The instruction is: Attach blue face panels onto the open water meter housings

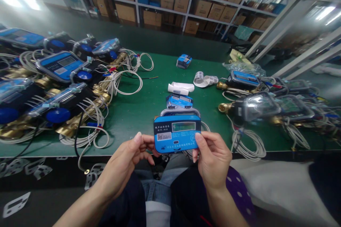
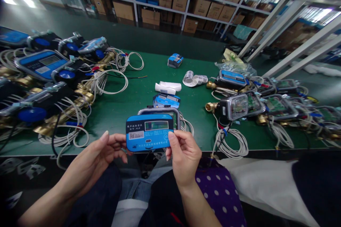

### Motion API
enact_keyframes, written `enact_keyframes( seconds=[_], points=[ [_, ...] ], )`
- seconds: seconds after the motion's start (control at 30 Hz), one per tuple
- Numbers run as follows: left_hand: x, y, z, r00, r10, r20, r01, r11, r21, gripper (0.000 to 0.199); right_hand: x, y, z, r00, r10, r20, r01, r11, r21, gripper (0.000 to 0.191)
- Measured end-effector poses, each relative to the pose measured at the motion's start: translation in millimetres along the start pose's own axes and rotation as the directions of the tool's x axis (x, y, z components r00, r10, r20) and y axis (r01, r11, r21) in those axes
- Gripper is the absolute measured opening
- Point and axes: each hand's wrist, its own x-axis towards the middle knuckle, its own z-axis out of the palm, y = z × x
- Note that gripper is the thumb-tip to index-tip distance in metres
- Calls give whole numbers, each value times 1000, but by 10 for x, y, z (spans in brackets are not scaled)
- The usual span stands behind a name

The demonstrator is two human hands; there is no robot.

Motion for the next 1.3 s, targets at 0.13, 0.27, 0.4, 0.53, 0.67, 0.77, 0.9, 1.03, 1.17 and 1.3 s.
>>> enact_keyframes(
  seconds=[0.13,0.27,0.4,0.53,0.67,0.77,0.9,1.03,1.17,1.3],
  points=[
    [4,-1,2,1000,-1,-6,1,1000,-7,53,2,10,-2,1000,8,1,-8,1000,3,4],
    [5,-11,-7,1000,2,2,-2,1000,-13,50,-1,22,-13,1000,20,5,-20,1000,9,5],
    [2,-18,-16,1000,14,8,-14,1000,-7,47,-7,35,-24,1000,28,6,-28,1000,0,6],
    [5,-17,-14,999,32,8,-32,999,7,45,-13,39,-22,999,34,4,-34,999,-2,6],
    [10,-22,-20,999,38,9,-38,999,13,44,-8,39,-8,999,41,1,-41,999,-10,8],
    [3,-28,-26,999,38,26,-38,999,23,45,-5,41,-6,999,41,-5,-41,999,-20,10],
    [-3,-19,-20,998,43,39,-45,998,47,44,-4,38,-8,999,53,0,-53,998,-21,10],
    [23,-1,1,997,54,46,-60,990,125,39,0,28,5,999,42,-3,-42,998,-44,9],
    [64,-15,31,998,62,-25,-56,979,198,30,-5,11,26,1000,15,-4,-15,995,-98,10],
    [84,-60,62,987,113,-116,-86,971,221,29,-25,8,36,1000,-22,-3,21,987,-159,11]
  ],
)
